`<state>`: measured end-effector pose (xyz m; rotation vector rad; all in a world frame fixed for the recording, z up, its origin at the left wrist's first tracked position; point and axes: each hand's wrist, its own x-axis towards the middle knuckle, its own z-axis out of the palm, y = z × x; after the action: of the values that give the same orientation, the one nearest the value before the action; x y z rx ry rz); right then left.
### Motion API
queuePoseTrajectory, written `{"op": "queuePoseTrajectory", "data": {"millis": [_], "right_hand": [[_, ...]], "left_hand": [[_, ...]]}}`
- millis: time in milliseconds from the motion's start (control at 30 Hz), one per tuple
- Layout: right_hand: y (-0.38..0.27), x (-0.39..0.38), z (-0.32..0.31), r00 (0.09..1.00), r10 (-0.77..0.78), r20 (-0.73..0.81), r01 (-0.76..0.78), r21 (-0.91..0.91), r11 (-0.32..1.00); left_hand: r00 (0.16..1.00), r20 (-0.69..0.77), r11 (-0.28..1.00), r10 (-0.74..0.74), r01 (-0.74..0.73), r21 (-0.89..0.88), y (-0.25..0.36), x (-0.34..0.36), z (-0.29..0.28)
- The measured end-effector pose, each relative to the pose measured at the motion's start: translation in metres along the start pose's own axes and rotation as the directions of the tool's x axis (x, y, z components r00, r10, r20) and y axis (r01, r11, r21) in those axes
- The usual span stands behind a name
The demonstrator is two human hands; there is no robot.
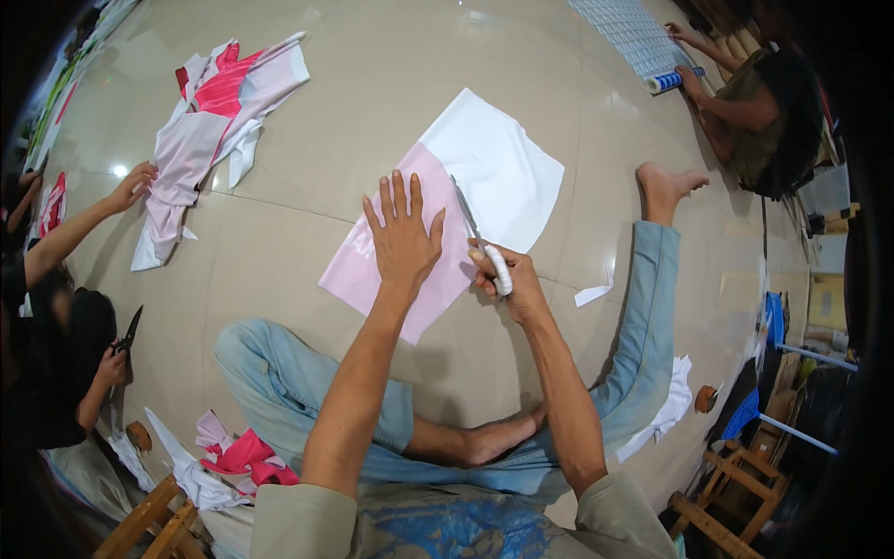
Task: The person sits on the floor and uses scissors to cut a large piece of pink and white fabric. They trim the edges to create a specific shape, then fold the cut piece and stack it with other similar pieces.
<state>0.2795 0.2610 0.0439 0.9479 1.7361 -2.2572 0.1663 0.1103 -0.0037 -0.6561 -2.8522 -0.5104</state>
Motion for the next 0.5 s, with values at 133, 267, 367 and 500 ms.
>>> {"op": "queuePoseTrajectory", "data": {"millis": [133,267,367,500], "right_hand": [[-0.02,0.009,0.003,1.0,0.009,0.027,-0.009,0.0,1.0],[-0.024,0.019,0.001,0.999,0.019,0.048,-0.018,-0.03,0.999],[-0.022,0.023,0.0,0.999,-0.019,0.034,0.021,-0.078,0.997],[-0.031,0.031,-0.017,0.996,0.025,0.089,-0.011,-0.153,0.988]], "left_hand": [[1.0,0.0,1.0,-0.008,0.008,-0.013,-0.001,0.0,-0.001],[1.0,0.007,1.0,-0.011,0.012,-0.016,-0.001,0.0,-0.002],[1.0,0.012,1.0,-0.018,0.018,-0.023,-0.002,0.001,-0.001],[0.999,0.033,1.0,-0.019,0.019,-0.003,-0.001,0.001,-0.003]]}}
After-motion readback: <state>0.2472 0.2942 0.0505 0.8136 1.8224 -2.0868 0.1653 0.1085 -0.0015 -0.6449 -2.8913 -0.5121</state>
